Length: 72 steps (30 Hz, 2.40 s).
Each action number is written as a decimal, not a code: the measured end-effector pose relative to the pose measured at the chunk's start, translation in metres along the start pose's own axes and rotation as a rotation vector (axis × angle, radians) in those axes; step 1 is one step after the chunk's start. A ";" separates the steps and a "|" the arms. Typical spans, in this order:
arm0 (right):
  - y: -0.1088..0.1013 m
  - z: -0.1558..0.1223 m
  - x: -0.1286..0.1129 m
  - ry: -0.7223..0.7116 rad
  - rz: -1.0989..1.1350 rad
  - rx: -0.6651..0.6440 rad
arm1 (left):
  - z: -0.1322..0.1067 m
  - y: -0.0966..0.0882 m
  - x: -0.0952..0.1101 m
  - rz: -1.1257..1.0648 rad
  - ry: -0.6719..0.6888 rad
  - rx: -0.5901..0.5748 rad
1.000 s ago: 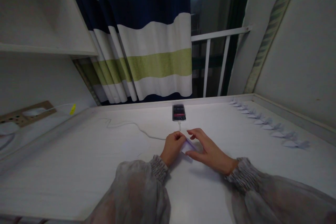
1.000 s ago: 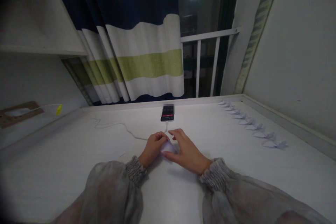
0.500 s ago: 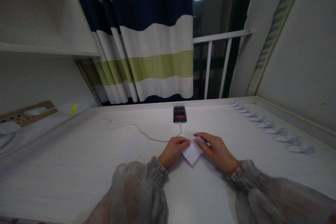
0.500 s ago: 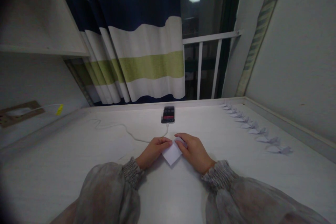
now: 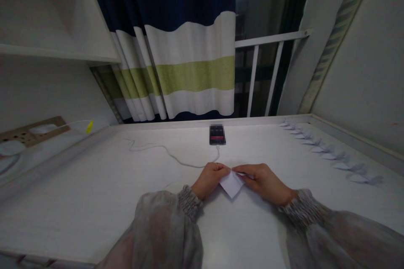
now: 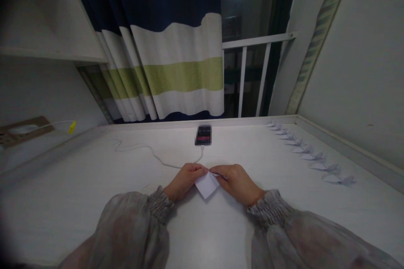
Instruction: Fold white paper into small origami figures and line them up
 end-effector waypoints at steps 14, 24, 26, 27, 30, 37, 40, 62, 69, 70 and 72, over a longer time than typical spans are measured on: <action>-0.004 0.001 0.005 -0.111 0.096 0.054 | -0.005 0.003 0.005 -0.214 -0.049 -0.031; -0.005 0.002 0.002 -0.116 0.154 0.096 | -0.011 0.006 0.011 -0.216 -0.048 -0.091; -0.007 0.003 0.002 -0.092 0.195 0.098 | -0.009 0.004 0.009 -0.198 -0.059 -0.074; -0.007 0.003 0.001 -0.083 0.224 0.089 | -0.008 0.004 0.008 -0.195 -0.052 -0.068; -0.007 0.004 0.000 -0.055 0.339 0.027 | -0.007 -0.001 0.009 -0.177 -0.013 -0.011; 0.001 -0.001 0.027 0.285 0.411 0.052 | -0.011 -0.003 0.017 -0.062 0.080 0.085; 0.007 -0.003 0.032 0.363 0.442 0.032 | -0.011 -0.003 0.016 -0.050 0.075 0.087; 0.004 -0.006 0.033 0.448 0.411 0.101 | -0.006 -0.002 0.011 -0.109 0.050 0.032; 0.001 -0.005 0.027 0.438 0.333 0.131 | -0.006 -0.001 0.010 -0.152 0.058 0.007; 0.000 -0.005 0.026 0.434 0.315 0.135 | -0.007 0.000 0.011 -0.153 0.055 0.000; -0.001 -0.005 0.024 0.426 0.292 0.144 | -0.008 0.001 0.011 -0.154 0.042 -0.019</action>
Point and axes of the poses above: each hand's wrist, its own z-axis towards the middle knuckle, its own y-axis out of the palm, x = y × z, the point moved 7 cm from there along z, towards the middle knuckle, and after that the axes turned 11 degrees about -y, right-handed, at the moved point
